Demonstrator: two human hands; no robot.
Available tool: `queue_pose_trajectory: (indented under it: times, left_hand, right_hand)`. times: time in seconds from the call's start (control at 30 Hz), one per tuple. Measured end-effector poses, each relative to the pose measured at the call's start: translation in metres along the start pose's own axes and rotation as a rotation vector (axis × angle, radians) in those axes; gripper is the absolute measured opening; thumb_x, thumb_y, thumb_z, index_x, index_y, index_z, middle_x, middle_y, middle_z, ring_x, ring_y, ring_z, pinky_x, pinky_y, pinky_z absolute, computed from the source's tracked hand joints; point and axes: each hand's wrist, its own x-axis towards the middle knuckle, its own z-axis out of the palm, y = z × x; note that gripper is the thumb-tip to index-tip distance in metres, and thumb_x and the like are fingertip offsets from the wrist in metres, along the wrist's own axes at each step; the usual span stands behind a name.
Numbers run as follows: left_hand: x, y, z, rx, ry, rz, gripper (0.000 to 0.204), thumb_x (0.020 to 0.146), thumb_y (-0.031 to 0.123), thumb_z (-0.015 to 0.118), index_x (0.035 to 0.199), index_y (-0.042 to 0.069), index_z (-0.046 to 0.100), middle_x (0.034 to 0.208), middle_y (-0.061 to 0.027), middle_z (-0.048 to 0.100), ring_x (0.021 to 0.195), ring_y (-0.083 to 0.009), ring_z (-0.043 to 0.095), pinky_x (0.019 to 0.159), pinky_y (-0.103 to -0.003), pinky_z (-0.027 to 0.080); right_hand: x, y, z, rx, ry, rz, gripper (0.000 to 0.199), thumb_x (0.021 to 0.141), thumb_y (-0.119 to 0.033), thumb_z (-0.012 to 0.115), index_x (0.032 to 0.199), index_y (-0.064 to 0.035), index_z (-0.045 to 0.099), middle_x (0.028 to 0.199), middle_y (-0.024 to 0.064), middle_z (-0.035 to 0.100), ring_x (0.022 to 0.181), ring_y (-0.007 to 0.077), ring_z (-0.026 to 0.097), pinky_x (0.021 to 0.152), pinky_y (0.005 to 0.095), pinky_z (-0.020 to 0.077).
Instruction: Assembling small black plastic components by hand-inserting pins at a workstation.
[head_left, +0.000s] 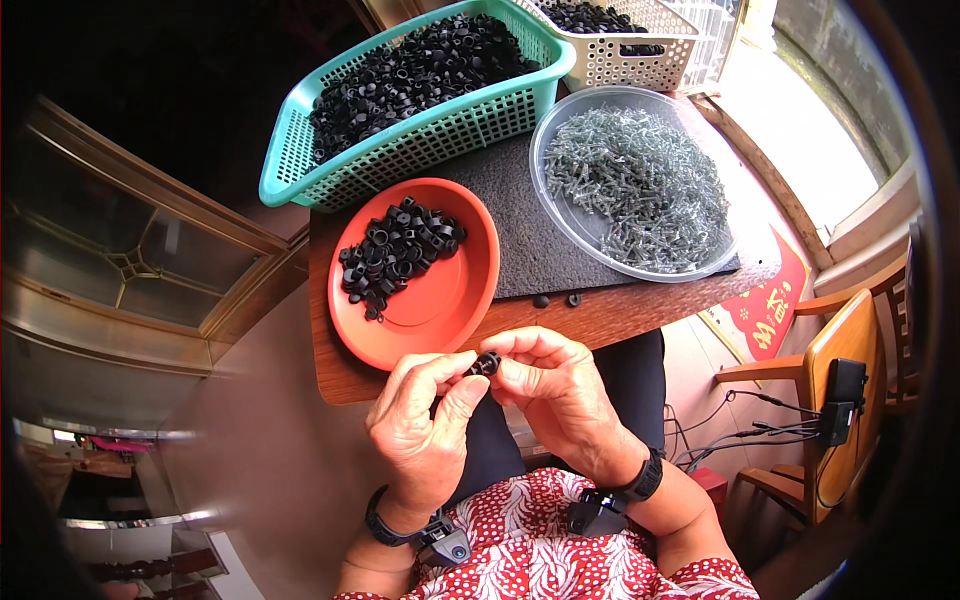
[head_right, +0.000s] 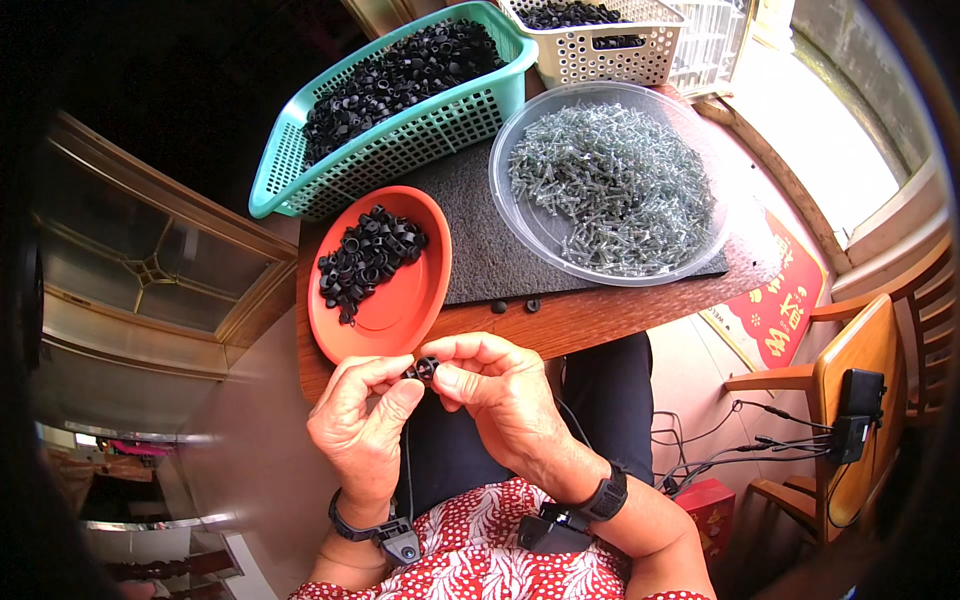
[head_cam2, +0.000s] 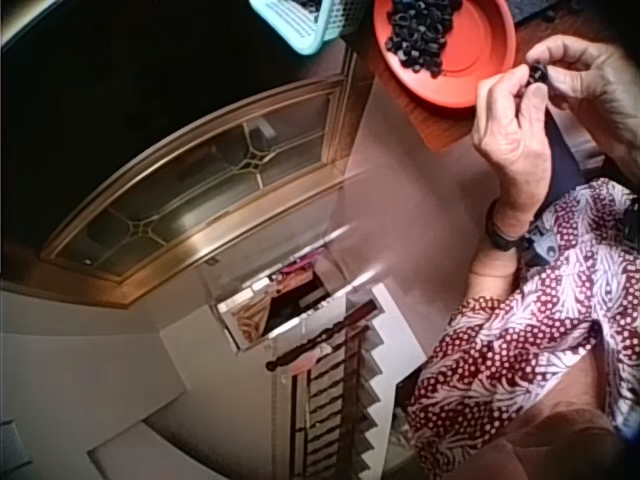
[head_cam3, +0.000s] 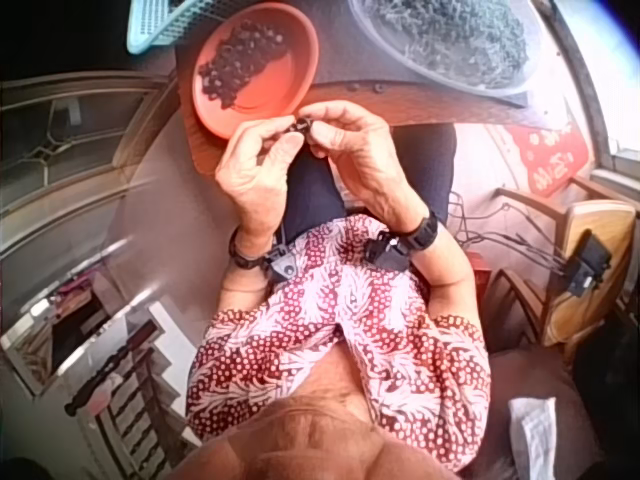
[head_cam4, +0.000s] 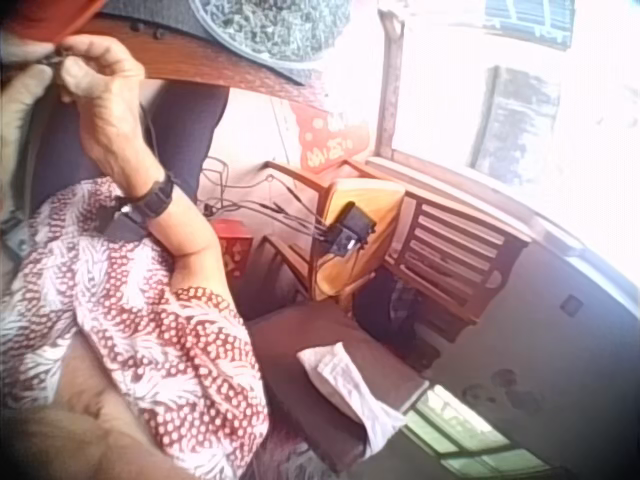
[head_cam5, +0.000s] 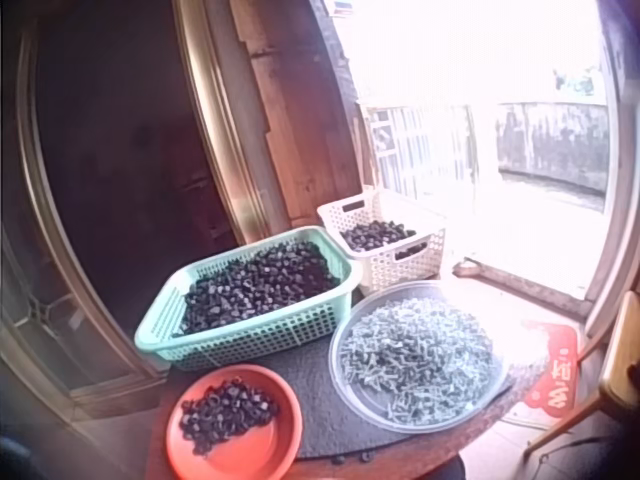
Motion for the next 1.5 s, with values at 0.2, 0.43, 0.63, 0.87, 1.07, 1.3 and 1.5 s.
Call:
queue_pose_trajectory:
  times: [0.2, 0.43, 0.63, 0.87, 1.07, 1.3, 1.5]
  left_hand:
    - [0.0, -0.001, 0.001, 0.043, 0.001, 0.033, 0.02, 0.074, -0.008, 0.069, 0.093, -0.005, 0.064, 0.087, -0.0051, 0.06, 0.074, -0.0097, 0.056, 0.067, -0.021, 0.047]
    - [-0.003, -0.012, 0.0, -0.008, -0.001, 0.045, 0.019, 0.076, -0.009, 0.067, 0.094, -0.005, 0.063, 0.089, -0.0076, 0.06, 0.075, -0.0113, 0.057, 0.068, -0.022, 0.049]
    - [-0.004, -0.015, 0.002, -0.181, 0.043, -0.033, 0.019, 0.075, -0.002, 0.071, 0.093, -0.003, 0.066, 0.086, -0.0085, 0.064, 0.073, -0.0126, 0.06, 0.064, -0.024, 0.051]
    - [-0.006, -0.018, 0.002, -0.332, 0.037, -0.07, 0.019, 0.076, -0.001, 0.07, 0.093, -0.005, 0.064, 0.089, -0.0102, 0.062, 0.074, -0.0135, 0.061, 0.064, -0.024, 0.052]
    - [-0.006, -0.022, 0.002, -0.368, 0.014, -0.021, 0.019, 0.076, -0.004, 0.07, 0.093, -0.006, 0.063, 0.09, -0.0101, 0.062, 0.079, -0.0145, 0.06, 0.066, -0.025, 0.054]
    - [-0.003, -0.018, 0.003, -0.593, -0.014, -0.169, 0.022, 0.077, -0.001, 0.07, 0.096, -0.007, 0.061, 0.09, -0.0123, 0.061, 0.078, -0.0174, 0.061, 0.066, -0.027, 0.055]
    - [-0.003, -0.019, 0.004, -0.632, -0.035, -0.16, 0.024, 0.076, 0.001, 0.071, 0.096, -0.007, 0.06, 0.089, -0.0121, 0.061, 0.078, -0.0183, 0.062, 0.067, -0.027, 0.055]
  right_hand:
    - [0.001, 0.004, -0.001, -0.063, 0.014, -0.037, 0.023, 0.079, 0.001, 0.067, 0.102, 0.002, 0.064, 0.087, 0.0051, 0.065, 0.07, 0.009, 0.055, 0.064, 0.0216, 0.0456]
    - [-0.004, 0.008, 0.004, -0.188, 0.005, -0.212, 0.024, 0.079, 0.006, 0.065, 0.102, 0.0013, 0.064, 0.09, 0.0059, 0.065, 0.08, 0.009, 0.059, 0.071, 0.0214, 0.05]
    - [-0.006, 0.01, 0.005, -0.327, -0.011, -0.401, 0.023, 0.077, 0.011, 0.064, 0.098, 0.0038, 0.064, 0.093, 0.0076, 0.063, 0.085, 0.0139, 0.061, 0.079, 0.0256, 0.0532]
    - [-0.006, 0.013, 0.002, -0.391, -0.046, -0.466, 0.02, 0.075, 0.01, 0.067, 0.093, 0.0052, 0.064, 0.092, 0.0086, 0.06, 0.084, 0.0139, 0.06, 0.075, 0.025, 0.0523]
    - [-0.005, 0.015, 0.0, -0.482, -0.03, -0.533, 0.019, 0.072, 0.006, 0.071, 0.091, 0.0033, 0.066, 0.087, 0.0078, 0.061, 0.079, 0.0123, 0.057, 0.071, 0.0241, 0.0474]
    - [-0.007, 0.011, -0.003, -0.545, -0.048, -0.537, 0.024, 0.071, 0.007, 0.072, 0.095, 0.0029, 0.067, 0.087, 0.0081, 0.061, 0.078, 0.0113, 0.057, 0.068, 0.0226, 0.0478]
    - [-0.01, 0.01, 0.001, -0.732, 0.017, -0.642, 0.024, 0.07, 0.0, 0.073, 0.093, -0.0004, 0.066, 0.08, 0.0059, 0.06, 0.071, 0.0142, 0.055, 0.063, 0.0257, 0.0462]
